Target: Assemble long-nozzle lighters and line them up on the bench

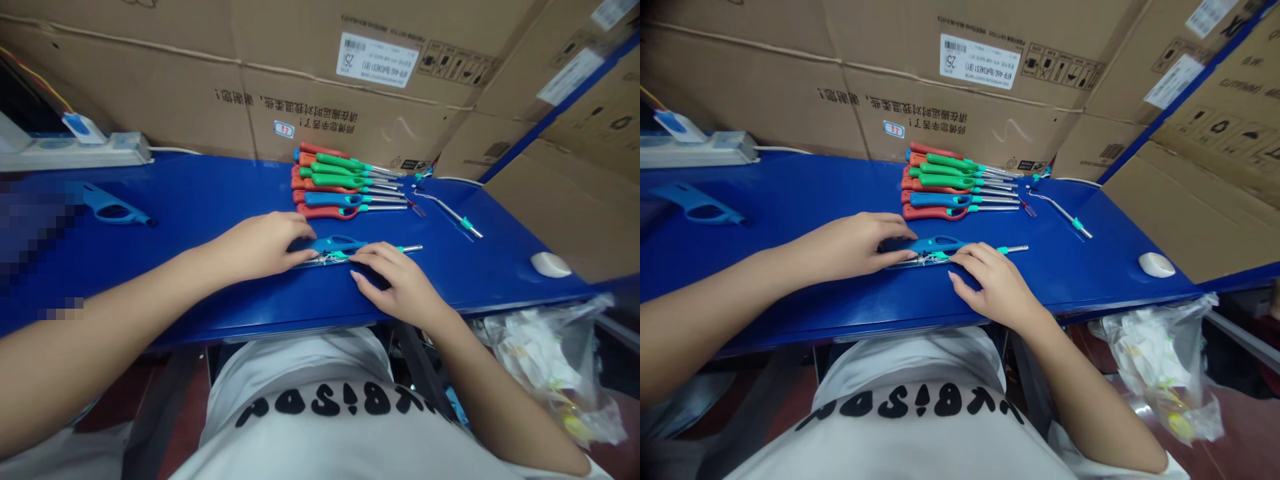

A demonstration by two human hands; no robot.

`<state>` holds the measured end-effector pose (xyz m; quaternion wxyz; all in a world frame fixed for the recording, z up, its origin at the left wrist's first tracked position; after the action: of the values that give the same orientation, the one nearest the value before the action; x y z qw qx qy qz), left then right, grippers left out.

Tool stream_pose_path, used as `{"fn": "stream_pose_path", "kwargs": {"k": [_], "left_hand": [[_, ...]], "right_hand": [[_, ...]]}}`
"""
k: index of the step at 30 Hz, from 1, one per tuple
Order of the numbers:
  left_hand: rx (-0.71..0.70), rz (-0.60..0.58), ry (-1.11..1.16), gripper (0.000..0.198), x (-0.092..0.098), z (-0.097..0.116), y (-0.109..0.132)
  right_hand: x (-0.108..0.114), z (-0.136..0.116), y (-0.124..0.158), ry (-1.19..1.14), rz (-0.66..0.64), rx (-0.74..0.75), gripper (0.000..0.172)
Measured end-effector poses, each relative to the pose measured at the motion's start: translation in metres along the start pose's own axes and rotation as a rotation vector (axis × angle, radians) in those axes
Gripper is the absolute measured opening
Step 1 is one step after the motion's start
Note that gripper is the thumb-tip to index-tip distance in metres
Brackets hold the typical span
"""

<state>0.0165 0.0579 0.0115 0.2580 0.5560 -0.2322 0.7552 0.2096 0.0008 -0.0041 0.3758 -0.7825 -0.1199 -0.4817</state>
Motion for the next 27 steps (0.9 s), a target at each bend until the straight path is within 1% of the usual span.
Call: {"fn": "stream_pose_path", "kwargs": {"k": [5, 12, 15, 24, 27], "left_hand": [[-0.002, 0.001, 0.004, 0.039, 0.0000, 0.0003, -0.0003], [0.003, 0.004, 0.015, 0.039, 0.0005, 0.0014, -0.0003], [0.006, 0.002, 0.020, 0.039, 0.0006, 0.0013, -0.0005], [-0.006, 0.013, 0.019, 0.039, -0.0011, 0.0003, -0.0004], [-0.016, 0.034, 0.011, 0.038, 0.0014, 0.0005, 0.0001]], "right_hand": [[-0.0006, -0.0018, -0.0019, -0.010, -0.008, -0.016, 0.017], [-0.0034, -0.0058, -0.0027, -0.003, 0.038, -0.114, 0.014], [-0.0025, -0.0073, -0.0017, -0.002, 0.049, -0.113, 0.016], [-0.0048, -0.0063, -0.0010, 0.035, 0.016, -0.099, 0.019], [-0.0041, -0.0061, -0.0005, -0.014, 0.039, -0.104, 0.020]]}}
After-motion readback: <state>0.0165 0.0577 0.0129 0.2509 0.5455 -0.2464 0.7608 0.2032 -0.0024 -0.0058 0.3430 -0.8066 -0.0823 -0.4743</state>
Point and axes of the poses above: each hand's wrist, its own y-axis away from the middle knuckle, its own x-axis out of the back of the hand, z = x × y, the point moved 6 cm from there along -y, towards the middle knuckle, and after that the axes turned 3 degrees about y, right-handed, at the moved point
